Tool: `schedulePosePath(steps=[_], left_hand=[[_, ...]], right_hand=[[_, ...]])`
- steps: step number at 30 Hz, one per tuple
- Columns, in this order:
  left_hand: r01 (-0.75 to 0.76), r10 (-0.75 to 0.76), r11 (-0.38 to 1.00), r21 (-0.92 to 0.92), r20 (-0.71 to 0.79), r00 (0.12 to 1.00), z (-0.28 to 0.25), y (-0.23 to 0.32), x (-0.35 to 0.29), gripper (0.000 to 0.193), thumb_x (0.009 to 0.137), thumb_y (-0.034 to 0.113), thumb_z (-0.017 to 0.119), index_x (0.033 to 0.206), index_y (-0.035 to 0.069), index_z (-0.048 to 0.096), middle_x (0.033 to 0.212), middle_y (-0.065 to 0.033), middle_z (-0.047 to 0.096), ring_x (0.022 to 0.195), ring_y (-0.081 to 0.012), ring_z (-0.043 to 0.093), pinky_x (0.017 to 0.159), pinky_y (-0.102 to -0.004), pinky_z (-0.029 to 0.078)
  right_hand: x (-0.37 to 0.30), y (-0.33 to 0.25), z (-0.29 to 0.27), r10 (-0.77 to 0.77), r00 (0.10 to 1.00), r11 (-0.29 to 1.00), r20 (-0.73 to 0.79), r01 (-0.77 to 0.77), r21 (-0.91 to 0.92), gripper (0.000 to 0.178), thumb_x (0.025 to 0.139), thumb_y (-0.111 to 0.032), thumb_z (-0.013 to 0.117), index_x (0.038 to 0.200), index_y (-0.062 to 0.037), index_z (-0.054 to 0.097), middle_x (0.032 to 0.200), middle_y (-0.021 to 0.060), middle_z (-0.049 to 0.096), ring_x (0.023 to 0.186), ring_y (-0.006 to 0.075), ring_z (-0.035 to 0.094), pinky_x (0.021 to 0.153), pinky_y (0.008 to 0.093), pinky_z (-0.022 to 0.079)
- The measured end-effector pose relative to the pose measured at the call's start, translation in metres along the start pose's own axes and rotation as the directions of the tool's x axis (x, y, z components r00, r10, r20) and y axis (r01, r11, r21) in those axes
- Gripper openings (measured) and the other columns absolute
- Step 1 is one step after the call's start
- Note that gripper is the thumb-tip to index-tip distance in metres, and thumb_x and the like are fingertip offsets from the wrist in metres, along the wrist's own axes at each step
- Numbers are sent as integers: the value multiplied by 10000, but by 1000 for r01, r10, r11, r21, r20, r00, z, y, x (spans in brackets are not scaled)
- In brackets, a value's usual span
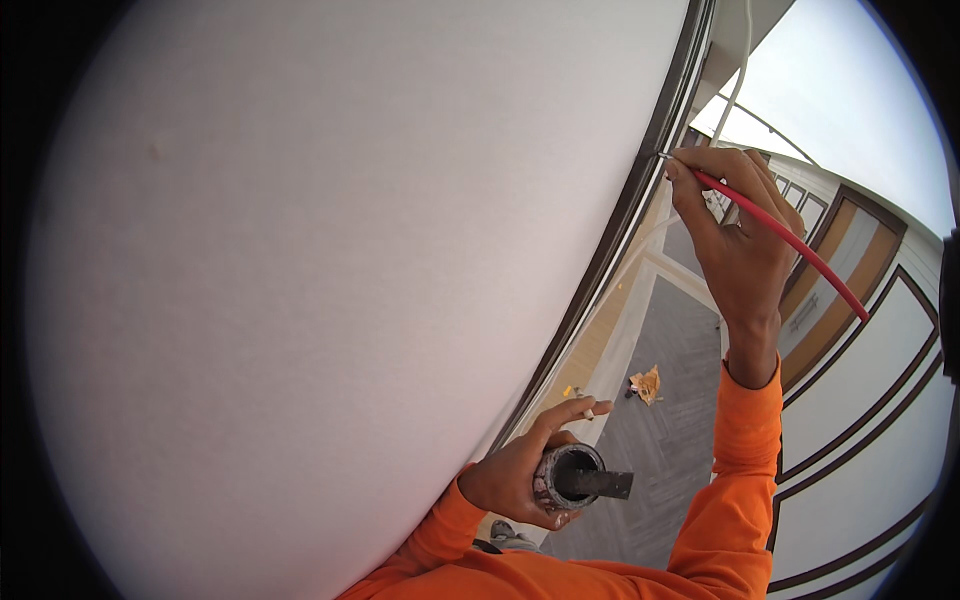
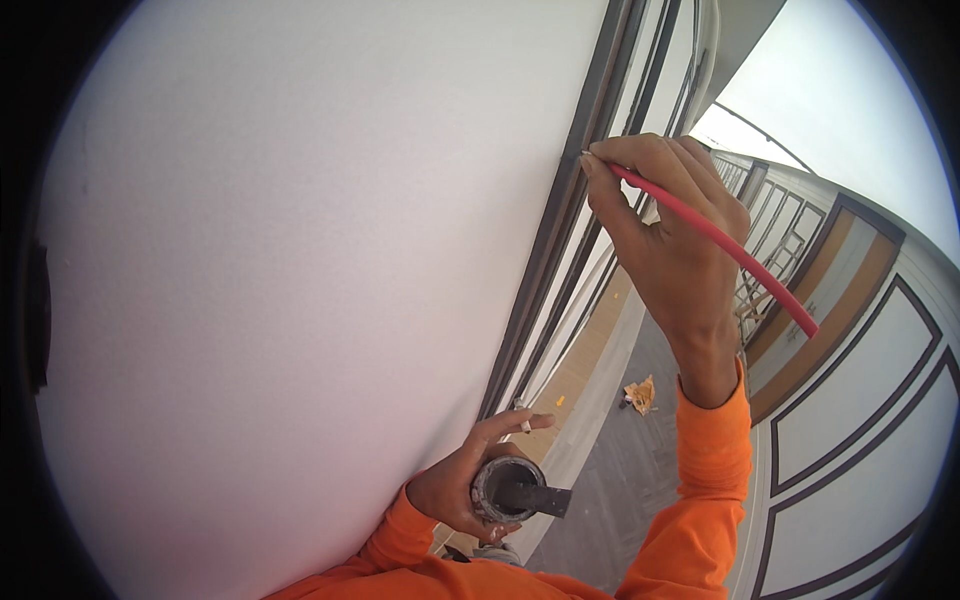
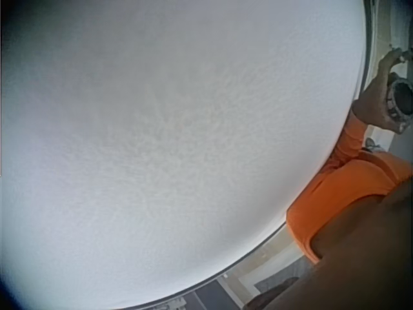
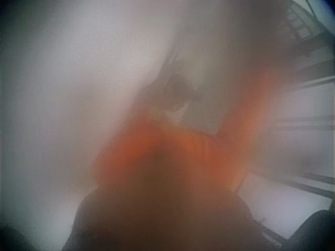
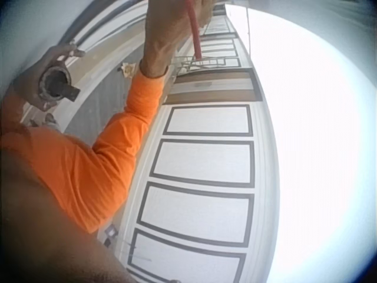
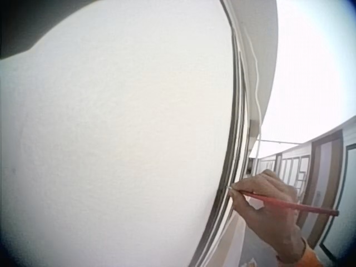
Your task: The person paints dark curved lines on a white ceiling using a small brush and a paint can. They repeatedly dip the brush into the can and apply paint along the ceiling's decorative trim.
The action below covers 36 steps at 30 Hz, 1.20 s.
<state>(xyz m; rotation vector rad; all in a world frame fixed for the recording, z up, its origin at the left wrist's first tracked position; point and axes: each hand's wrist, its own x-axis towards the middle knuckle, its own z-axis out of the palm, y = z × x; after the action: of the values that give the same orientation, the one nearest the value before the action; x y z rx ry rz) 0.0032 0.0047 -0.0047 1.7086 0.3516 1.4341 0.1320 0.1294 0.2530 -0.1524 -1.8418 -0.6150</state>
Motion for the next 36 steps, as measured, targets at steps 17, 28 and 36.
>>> schedulePosePath(steps=[17, 28, 36], left_hand=[[-4, 4, 1000, -15, 11, 1000, 0, 2, 0, 1292, 613, 105, 974, 1600, 94, 139, 1624, -255, 267, 1074, -218, 614, 907, -340, 558], [0, 1, 999, -37, 24, 1000, -1, -3, 0, 1279, 659, 137, 971, 1604, 102, 109, 1620, -279, 235, 1081, -227, 618, 880, -349, 574], [6, -5, 998, -63, 12, 1000, -1, -6, 0, 1255, 676, 139, 950, 1602, 99, 104, 1616, -281, 237, 1056, -223, 634, 879, -340, 565]], right_hand=[[-4, 9, -6, 11, 999, 1000, -32, -10, 10, 110, 818, -10, 784, 908, -52, 736, 816, 52, 741, 732, 153, 695, 646, 273, 544], [-24, 9, -7, 39, 999, 993, 18, -41, 112, 135, 816, -24, 801, 934, -76, 764, 838, 28, 758, 736, 131, 696, 693, 268, 545], [-30, 18, 0, -6, 999, 987, 41, -1, 161, 193, 825, -14, 795, 1005, -78, 769, 916, 35, 784, 789, 132, 722, 696, 263, 570]])
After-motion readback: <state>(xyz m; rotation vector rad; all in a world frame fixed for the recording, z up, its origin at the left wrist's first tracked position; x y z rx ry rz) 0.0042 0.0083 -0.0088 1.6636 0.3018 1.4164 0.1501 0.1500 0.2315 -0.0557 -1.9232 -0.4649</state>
